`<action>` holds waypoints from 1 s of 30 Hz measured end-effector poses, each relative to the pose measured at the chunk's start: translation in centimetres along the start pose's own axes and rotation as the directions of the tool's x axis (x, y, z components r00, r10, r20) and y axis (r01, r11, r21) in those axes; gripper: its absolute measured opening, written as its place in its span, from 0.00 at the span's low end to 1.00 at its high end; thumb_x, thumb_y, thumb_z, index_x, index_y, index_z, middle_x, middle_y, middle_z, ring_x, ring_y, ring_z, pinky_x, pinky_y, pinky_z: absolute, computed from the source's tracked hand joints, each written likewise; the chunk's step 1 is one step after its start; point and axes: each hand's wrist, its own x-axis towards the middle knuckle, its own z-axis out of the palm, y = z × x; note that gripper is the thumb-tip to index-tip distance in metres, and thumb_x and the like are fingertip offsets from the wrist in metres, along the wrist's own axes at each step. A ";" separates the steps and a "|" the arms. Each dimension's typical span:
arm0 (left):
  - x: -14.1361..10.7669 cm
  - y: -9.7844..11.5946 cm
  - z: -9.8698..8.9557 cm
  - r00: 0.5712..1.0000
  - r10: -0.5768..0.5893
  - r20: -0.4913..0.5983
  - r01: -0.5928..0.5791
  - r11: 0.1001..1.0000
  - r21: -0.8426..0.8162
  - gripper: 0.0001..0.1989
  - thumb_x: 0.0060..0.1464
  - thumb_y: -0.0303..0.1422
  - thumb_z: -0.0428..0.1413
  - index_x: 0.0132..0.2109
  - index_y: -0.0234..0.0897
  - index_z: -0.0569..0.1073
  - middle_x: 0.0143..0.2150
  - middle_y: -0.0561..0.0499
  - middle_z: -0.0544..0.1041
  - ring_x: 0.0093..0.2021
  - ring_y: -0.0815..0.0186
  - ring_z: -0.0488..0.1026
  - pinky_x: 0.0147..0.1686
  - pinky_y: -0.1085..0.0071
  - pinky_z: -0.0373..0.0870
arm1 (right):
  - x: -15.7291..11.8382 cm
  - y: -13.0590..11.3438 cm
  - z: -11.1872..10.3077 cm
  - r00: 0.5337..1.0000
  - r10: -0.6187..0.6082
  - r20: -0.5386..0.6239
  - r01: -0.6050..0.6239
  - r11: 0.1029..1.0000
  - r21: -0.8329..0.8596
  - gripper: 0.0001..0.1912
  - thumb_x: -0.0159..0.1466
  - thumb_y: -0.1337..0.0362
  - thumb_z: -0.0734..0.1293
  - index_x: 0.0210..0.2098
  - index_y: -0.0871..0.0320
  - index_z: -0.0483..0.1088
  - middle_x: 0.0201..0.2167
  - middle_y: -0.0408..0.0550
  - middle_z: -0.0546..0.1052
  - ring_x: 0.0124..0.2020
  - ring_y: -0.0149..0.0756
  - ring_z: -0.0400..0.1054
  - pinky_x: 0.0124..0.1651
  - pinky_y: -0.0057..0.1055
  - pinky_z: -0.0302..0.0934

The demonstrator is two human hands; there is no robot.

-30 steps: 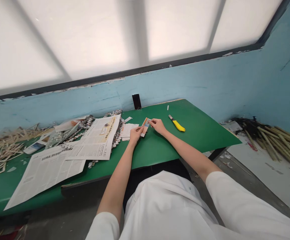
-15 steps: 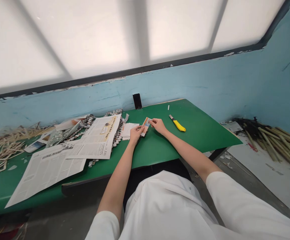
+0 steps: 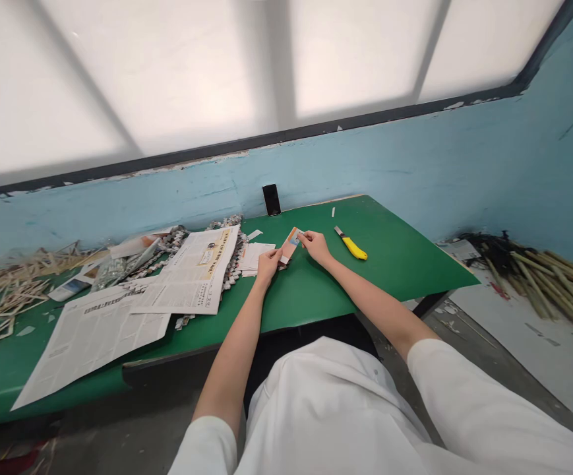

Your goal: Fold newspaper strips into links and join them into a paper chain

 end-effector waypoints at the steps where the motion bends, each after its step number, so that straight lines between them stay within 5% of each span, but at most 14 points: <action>1: 0.0 -0.1 0.0 1.000 -0.001 0.002 0.001 1.000 0.003 0.23 0.51 0.49 0.66 0.42 0.31 0.81 0.28 0.47 0.80 0.25 0.62 0.75 0.28 0.66 0.73 | 0.0 0.0 0.0 1.000 -0.003 -0.004 0.003 1.000 -0.005 0.28 0.64 0.38 0.66 0.22 0.54 0.64 0.18 0.44 0.69 0.21 0.34 0.58 0.28 0.34 0.55; 10: 0.2 -0.3 0.0 1.000 -0.002 0.003 0.002 1.000 0.007 0.22 0.54 0.49 0.64 0.40 0.31 0.80 0.27 0.47 0.80 0.25 0.62 0.76 0.30 0.66 0.74 | -0.3 -0.5 0.0 1.000 -0.008 -0.015 0.009 1.000 0.013 0.28 0.64 0.37 0.65 0.23 0.54 0.65 0.19 0.45 0.69 0.21 0.34 0.58 0.27 0.33 0.55; 15: -0.1 0.0 0.1 0.999 0.025 0.035 -0.025 1.000 0.003 0.23 0.54 0.50 0.64 0.42 0.32 0.80 0.27 0.49 0.80 0.24 0.64 0.74 0.28 0.68 0.73 | -0.3 -0.1 0.7 1.000 0.022 -0.005 -0.021 0.986 0.165 0.27 0.60 0.37 0.69 0.28 0.57 0.72 0.21 0.46 0.71 0.24 0.36 0.63 0.29 0.33 0.59; 21: -0.5 0.0 0.4 0.990 0.049 0.133 -0.046 0.999 -0.020 0.24 0.50 0.51 0.66 0.42 0.32 0.81 0.31 0.48 0.82 0.29 0.64 0.77 0.33 0.68 0.75 | -0.8 0.2 2.2 0.978 0.050 0.201 -0.112 0.944 0.310 0.25 0.49 0.45 0.80 0.31 0.59 0.76 0.31 0.49 0.79 0.33 0.40 0.72 0.38 0.35 0.67; 30: -0.4 -0.1 0.3 0.987 -0.007 0.161 0.006 1.000 0.005 0.18 0.52 0.44 0.67 0.40 0.31 0.82 0.29 0.47 0.82 0.31 0.60 0.79 0.38 0.64 0.78 | 0.5 1.0 0.8 0.980 0.198 0.021 -0.193 0.918 0.347 0.25 0.47 0.43 0.80 0.27 0.60 0.77 0.25 0.47 0.77 0.28 0.37 0.67 0.33 0.34 0.62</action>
